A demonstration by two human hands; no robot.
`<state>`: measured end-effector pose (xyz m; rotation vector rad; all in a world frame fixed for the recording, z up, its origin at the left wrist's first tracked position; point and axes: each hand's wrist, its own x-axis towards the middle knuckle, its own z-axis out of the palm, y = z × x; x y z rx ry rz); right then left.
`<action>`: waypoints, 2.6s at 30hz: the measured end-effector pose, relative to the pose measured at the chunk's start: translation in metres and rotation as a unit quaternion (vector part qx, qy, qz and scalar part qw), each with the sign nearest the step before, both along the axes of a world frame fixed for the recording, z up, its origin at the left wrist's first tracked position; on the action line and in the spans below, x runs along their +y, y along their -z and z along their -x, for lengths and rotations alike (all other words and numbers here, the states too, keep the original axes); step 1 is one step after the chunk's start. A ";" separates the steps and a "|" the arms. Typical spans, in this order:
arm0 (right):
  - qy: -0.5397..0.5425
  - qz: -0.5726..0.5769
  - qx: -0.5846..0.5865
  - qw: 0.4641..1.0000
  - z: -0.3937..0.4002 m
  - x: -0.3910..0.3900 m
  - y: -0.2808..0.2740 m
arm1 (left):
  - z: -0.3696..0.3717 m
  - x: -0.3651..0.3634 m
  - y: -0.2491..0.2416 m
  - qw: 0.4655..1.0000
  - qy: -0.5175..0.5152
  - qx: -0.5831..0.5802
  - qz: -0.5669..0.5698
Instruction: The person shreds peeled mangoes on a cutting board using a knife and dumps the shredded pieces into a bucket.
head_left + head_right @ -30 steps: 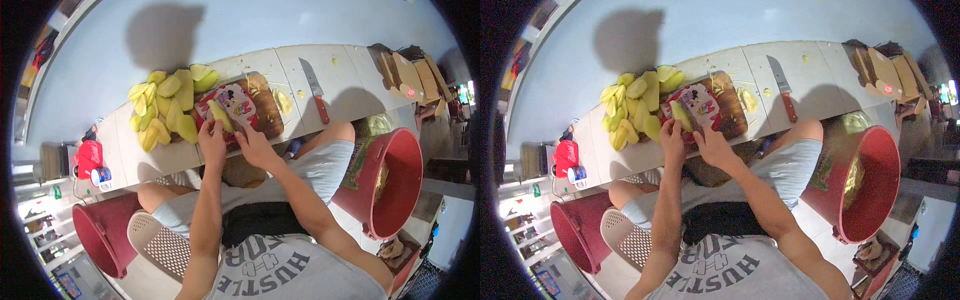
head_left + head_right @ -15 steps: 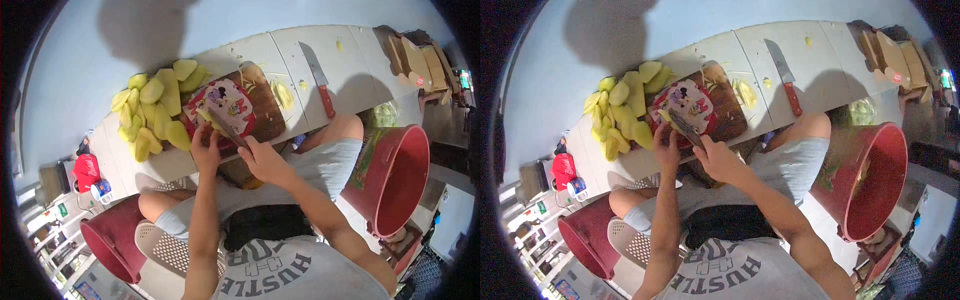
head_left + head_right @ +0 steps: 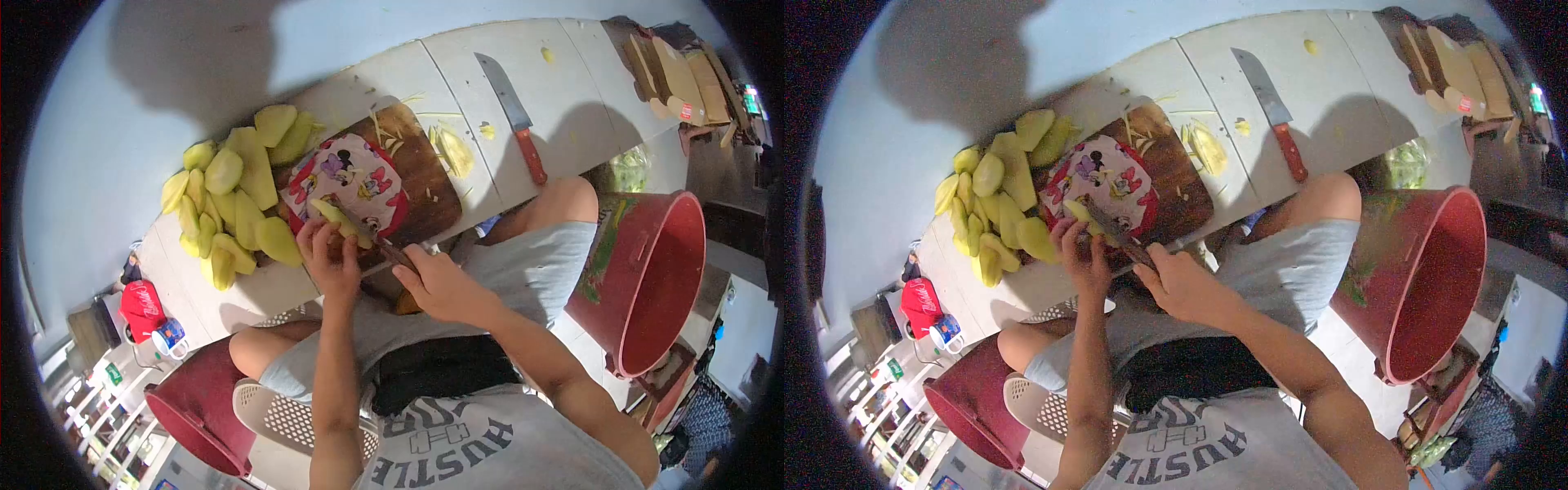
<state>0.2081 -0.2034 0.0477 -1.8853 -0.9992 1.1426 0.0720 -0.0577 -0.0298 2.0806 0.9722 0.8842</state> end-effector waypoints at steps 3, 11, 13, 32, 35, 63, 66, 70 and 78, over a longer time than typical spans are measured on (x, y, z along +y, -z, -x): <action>-0.006 0.017 -0.001 1.000 0.000 0.001 -0.003 | 0.012 0.011 0.020 0.995 0.037 -0.012 -0.088; -0.033 0.002 -0.004 0.999 0.001 0.006 -0.027 | 0.017 0.028 0.033 0.988 0.081 -0.013 -0.131; -0.046 -0.018 -0.008 0.999 0.005 0.006 -0.038 | 0.021 0.030 0.044 0.988 0.085 -0.012 -0.129; -0.082 0.027 0.006 0.996 -0.014 0.030 -0.020 | 0.027 0.037 0.043 0.986 0.132 0.001 -0.100; -0.091 0.030 -0.022 0.995 -0.015 0.045 0.007 | 0.032 0.034 0.042 0.986 0.132 0.029 -0.096; -0.084 0.034 0.015 0.996 -0.008 0.025 -0.047 | 0.028 0.034 0.048 0.985 0.128 -0.023 -0.117; -0.073 -0.002 -0.012 0.997 -0.003 0.015 -0.044 | 0.029 0.034 0.051 0.983 0.123 -0.019 -0.133; -0.070 0.005 -0.002 0.998 -0.001 0.029 -0.012 | 0.023 0.035 0.045 0.984 0.118 -0.035 -0.131; -0.082 0.054 -0.068 0.993 -0.006 0.049 -0.016 | 0.025 0.034 0.044 0.986 0.109 0.007 -0.128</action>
